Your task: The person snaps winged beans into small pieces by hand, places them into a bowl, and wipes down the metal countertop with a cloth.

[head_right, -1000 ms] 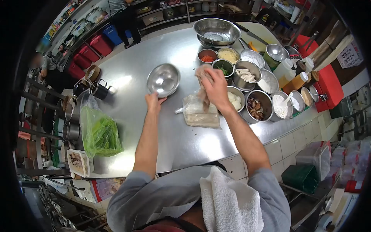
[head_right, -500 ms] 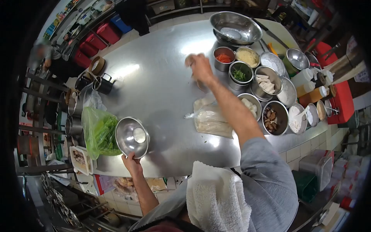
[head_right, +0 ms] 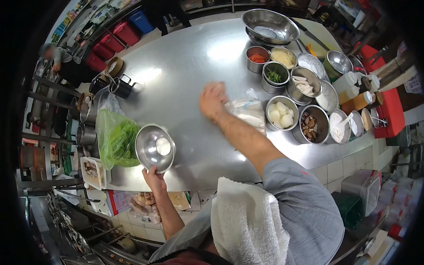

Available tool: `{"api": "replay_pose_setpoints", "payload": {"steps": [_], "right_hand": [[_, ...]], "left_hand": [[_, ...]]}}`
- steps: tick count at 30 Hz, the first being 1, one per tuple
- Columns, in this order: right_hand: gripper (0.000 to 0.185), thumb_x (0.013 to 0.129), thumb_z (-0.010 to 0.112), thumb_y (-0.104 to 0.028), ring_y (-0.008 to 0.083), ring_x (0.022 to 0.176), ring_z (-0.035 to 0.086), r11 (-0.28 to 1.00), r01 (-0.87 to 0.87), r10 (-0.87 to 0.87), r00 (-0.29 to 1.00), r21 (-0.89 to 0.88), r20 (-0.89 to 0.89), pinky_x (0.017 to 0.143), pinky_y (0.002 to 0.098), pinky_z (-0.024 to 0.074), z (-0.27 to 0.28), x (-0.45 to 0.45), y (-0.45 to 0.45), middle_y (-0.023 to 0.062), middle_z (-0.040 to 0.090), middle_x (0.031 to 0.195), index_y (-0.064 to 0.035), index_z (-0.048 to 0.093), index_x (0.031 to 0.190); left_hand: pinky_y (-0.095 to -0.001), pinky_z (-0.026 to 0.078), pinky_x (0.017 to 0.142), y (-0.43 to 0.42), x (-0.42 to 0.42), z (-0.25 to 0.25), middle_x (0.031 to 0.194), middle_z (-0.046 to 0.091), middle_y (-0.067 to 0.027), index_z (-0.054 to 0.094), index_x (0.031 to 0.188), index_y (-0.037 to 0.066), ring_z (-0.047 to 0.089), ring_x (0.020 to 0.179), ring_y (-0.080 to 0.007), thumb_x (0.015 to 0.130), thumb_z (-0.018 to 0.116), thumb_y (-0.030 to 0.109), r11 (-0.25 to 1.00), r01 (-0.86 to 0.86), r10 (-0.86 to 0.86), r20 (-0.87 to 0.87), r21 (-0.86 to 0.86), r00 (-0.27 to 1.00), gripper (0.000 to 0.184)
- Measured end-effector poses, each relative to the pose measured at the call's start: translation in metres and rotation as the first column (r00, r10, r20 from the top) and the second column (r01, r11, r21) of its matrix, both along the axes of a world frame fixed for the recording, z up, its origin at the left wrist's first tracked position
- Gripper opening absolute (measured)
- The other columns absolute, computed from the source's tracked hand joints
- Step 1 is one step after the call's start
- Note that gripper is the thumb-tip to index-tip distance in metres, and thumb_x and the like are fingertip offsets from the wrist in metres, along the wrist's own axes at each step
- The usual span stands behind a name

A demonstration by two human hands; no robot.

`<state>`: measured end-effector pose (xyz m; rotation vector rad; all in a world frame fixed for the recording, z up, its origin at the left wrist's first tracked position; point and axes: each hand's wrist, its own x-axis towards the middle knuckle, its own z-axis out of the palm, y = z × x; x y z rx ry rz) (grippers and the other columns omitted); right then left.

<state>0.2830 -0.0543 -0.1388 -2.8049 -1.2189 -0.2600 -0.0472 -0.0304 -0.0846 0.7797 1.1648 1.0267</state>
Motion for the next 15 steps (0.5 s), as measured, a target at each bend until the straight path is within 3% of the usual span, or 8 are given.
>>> {"api": "replay_pose_setpoints", "payload": {"steps": [1, 3, 6, 8, 9, 12, 13, 15], "right_hand": [[0.04, 0.085, 0.049, -0.019, 0.0562, 0.109, 0.042, 0.99, -0.102, 0.097, 0.994, 0.094, 0.047, 0.062, 0.0654, 0.0414, -0.006, -0.025, -0.013, 0.0293, 0.038, 0.131, -0.0014, 0.055, 0.12], [0.036, 0.084, 0.048, -0.019, 0.0541, 0.106, 0.044, 0.95, -0.311, 0.308, 0.944, 0.011, 0.117, 0.064, 0.062, 0.0437, 0.015, -0.076, -0.055, 0.0257, 0.039, 0.131, -0.0066, 0.059, 0.116], [0.031, 0.082, 0.051, -0.02, 0.047, 0.104, 0.047, 0.928, -0.372, 0.373, 0.928, 0.032, -0.001, 0.065, 0.0558, 0.0462, 0.013, -0.123, -0.111, 0.0186, 0.045, 0.125, -0.0143, 0.061, 0.11], [0.021, 0.076, 0.056, -0.018, 0.041, 0.102, 0.049, 0.814, -0.519, 0.554, 0.829, 0.262, -0.077, 0.065, 0.0514, 0.0474, 0.016, -0.129, -0.16, 0.0121, 0.047, 0.117, -0.0163, 0.063, 0.096], [0.021, 0.076, 0.056, -0.018, 0.041, 0.102, 0.049, 0.847, -0.469, 0.502, 0.861, 0.251, -0.084, 0.065, 0.0514, 0.0474, 0.016, -0.126, -0.186, 0.0121, 0.047, 0.117, -0.0163, 0.063, 0.096], [0.019, 0.069, 0.062, -0.011, 0.0329, 0.103, 0.05, 0.898, -0.233, 0.306, 0.94, 0.372, -0.15, 0.077, 0.0459, 0.0474, 0.027, -0.11, -0.28, 0.0083, 0.052, 0.11, -0.017, 0.061, 0.087], [0.027, 0.068, 0.062, -0.01, 0.0306, 0.105, 0.05, 0.814, -0.255, 0.352, 0.931, 0.523, -0.094, 0.084, 0.0428, 0.0467, 0.023, -0.089, -0.313, 0.0099, 0.055, 0.111, -0.0137, 0.06, 0.095], [0.034, 0.071, 0.062, -0.01, 0.0319, 0.107, 0.049, 0.936, -0.059, 0.094, 0.992, 0.348, -0.082, 0.09, 0.0415, 0.0436, 0.035, -0.062, -0.387, 0.0112, 0.058, 0.107, -0.0013, 0.057, 0.103]], "left_hand": [[-0.0318, 0.056, 0.062, 0.005, 0.007, -0.005, 0.106, 0.051, -0.0133, 0.038, 0.113, 0.003, 0.059, 0.082, -0.0204, 0.077, 0.056, -0.002, 0.999, 0.048, -0.049, 0.029, 0.002, 0.998, 0.041], [-0.033, 0.056, 0.063, 0.014, 0.033, -0.004, 0.104, 0.051, -0.0133, 0.038, 0.112, 0.004, 0.06, 0.081, -0.0212, 0.077, 0.056, -0.003, 0.992, 0.124, -0.124, 0.063, -0.002, 0.99, 0.04], [-0.0376, 0.058, 0.064, 0.024, 0.07, -0.014, 0.104, 0.051, -0.0148, 0.036, 0.111, 0.001, 0.061, 0.082, -0.0241, 0.078, 0.055, -0.003, 0.975, 0.221, -0.221, 0.06, -0.005, 0.973, 0.038], [-0.0422, 0.06, 0.064, 0.028, 0.102, -0.024, 0.105, 0.049, -0.0176, 0.034, 0.11, -0.002, 0.061, 0.083, -0.0266, 0.079, 0.055, -0.003, 0.947, 0.32, -0.32, 0.018, 0.014, 0.947, 0.037], [-0.044, 0.061, 0.062, 0.024, 0.118, -0.019, 0.098, 0.051, -0.0206, 0.033, 0.1, -0.004, 0.062, 0.082, -0.0314, 0.078, 0.056, -0.003, 0.93, 0.364, -0.366, 0.059, 0.048, 0.929, 0.031], [-0.0448, 0.06, 0.066, 0.007, 0.166, -0.01, 0.106, 0.047, -0.0207, 0.032, 0.108, -0.004, 0.061, 0.084, -0.0296, 0.081, 0.054, -0.002, 0.914, 0.405, -0.405, 0.053, -0.006, 0.913, 0.034], [-0.044, 0.059, 0.069, 0.006, 0.179, -0.015, 0.106, 0.046, -0.022, 0.032, 0.105, -0.004, 0.061, 0.084, -0.0299, 0.083, 0.053, -0.001, 0.891, 0.454, -0.454, 0.07, 0.019, 0.888, 0.031], [-0.0433, 0.059, 0.069, 0.003, 0.203, -0.017, 0.107, 0.046, -0.0233, 0.033, 0.104, -0.004, 0.06, 0.084, -0.0299, 0.084, 0.053, 0.0, 0.83, 0.556, -0.557, 0.131, 0.051, 0.82, 0.029]]}}
